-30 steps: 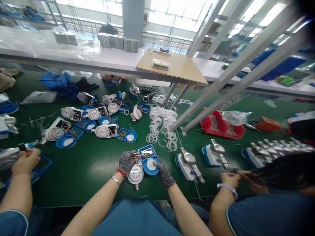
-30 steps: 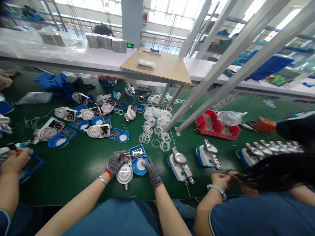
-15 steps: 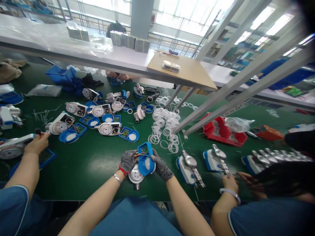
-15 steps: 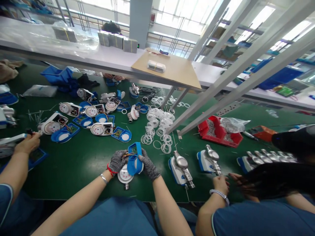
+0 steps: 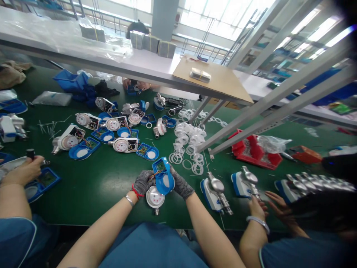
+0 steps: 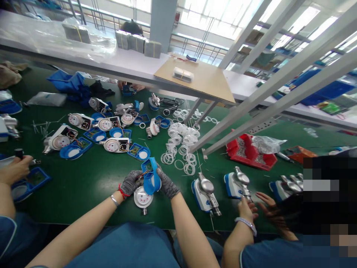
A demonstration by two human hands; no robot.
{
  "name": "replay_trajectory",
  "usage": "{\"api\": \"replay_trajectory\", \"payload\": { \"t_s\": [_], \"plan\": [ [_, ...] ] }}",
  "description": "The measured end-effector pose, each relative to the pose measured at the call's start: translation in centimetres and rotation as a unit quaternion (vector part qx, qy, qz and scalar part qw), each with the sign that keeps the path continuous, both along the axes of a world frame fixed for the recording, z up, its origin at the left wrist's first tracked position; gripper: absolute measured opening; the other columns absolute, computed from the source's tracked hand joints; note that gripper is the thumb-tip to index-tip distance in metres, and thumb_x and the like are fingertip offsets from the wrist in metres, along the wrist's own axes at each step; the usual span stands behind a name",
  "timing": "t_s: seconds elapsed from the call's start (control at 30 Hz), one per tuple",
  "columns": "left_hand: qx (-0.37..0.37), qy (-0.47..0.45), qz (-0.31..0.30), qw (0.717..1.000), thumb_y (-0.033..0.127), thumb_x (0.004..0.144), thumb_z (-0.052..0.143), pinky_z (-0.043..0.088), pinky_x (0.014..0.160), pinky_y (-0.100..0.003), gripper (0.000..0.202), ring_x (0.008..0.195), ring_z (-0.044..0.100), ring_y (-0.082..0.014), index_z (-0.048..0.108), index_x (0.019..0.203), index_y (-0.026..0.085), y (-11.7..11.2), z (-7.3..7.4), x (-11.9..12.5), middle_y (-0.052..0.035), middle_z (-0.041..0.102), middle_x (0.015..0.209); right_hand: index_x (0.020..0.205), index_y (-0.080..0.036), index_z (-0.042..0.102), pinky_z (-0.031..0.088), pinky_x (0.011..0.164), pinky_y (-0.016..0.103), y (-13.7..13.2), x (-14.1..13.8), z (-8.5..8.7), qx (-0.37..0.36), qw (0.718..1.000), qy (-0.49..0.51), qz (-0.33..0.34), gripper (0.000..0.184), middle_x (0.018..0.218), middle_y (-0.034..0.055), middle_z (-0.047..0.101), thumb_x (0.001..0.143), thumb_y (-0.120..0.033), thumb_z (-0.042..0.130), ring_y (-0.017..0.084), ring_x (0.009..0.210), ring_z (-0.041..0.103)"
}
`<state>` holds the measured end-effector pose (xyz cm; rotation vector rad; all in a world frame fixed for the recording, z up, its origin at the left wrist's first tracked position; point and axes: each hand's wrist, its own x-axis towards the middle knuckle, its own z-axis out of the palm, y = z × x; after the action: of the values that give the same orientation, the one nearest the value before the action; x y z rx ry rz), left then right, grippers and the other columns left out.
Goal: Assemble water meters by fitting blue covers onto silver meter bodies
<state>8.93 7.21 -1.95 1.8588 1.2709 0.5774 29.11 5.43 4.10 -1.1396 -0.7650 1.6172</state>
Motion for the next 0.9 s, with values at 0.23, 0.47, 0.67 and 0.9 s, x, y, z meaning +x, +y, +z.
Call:
{"api": "replay_trajectory", "payload": {
  "t_s": [0.23, 0.47, 0.67, 0.9],
  "plan": [
    [0.004, -0.008, 0.019, 1.0, 0.045, 0.082, 0.065, 0.046, 0.102, -0.037, 0.045, 0.111, 0.058, -0.0226, 0.066, 0.119, 0.02, -0.3, -0.5, 0.2, -0.0082, 0.066, 0.117, 0.14, -0.026, 0.048, 0.039, 0.109, 0.046, -0.6, 1.3, 1.6, 0.008, 0.998, 0.052, 0.045, 0.068, 0.138, 0.0047, 0.055, 0.077, -0.041, 0.069, 0.027, 0.124, 0.054],
    [-0.017, -0.029, -0.021, 0.999, 0.036, 0.077, 0.072, 0.043, 0.105, -0.036, 0.05, 0.115, 0.057, -0.0221, 0.063, 0.123, 0.019, 0.0, 1.0, -0.9, -0.0078, 0.065, 0.122, 0.137, -0.026, 0.051, 0.033, 0.112, 0.046, -3.8, 1.8, 1.7, -0.033, 0.999, -0.003, 0.042, 0.068, 0.141, 0.0054, 0.053, 0.075, -0.044, 0.071, 0.029, 0.13, 0.048],
    [0.078, 0.012, -0.077, 0.994, 0.044, 0.084, 0.065, 0.044, 0.1, -0.033, 0.034, 0.109, 0.056, -0.0186, 0.07, 0.112, 0.025, 0.4, 3.4, -3.2, -0.0059, 0.065, 0.115, 0.141, -0.026, 0.047, 0.033, 0.112, 0.047, -4.0, 0.6, 1.9, -0.03, 0.999, -0.017, 0.031, 0.074, 0.144, 0.0059, 0.049, 0.075, -0.045, 0.073, 0.03, 0.132, 0.046],
    [0.124, 0.028, -0.139, 0.982, 0.044, 0.092, 0.052, 0.048, 0.085, -0.03, 0.033, 0.094, 0.061, -0.0175, 0.071, 0.111, 0.024, 0.1, 3.7, -3.4, -0.0059, 0.069, 0.103, 0.144, -0.023, 0.044, 0.031, 0.114, 0.045, -3.4, 0.0, 1.2, -0.011, 0.997, -0.068, 0.039, 0.078, 0.146, 0.0075, 0.046, 0.074, -0.045, 0.074, 0.029, 0.134, 0.044]
  ]
}}
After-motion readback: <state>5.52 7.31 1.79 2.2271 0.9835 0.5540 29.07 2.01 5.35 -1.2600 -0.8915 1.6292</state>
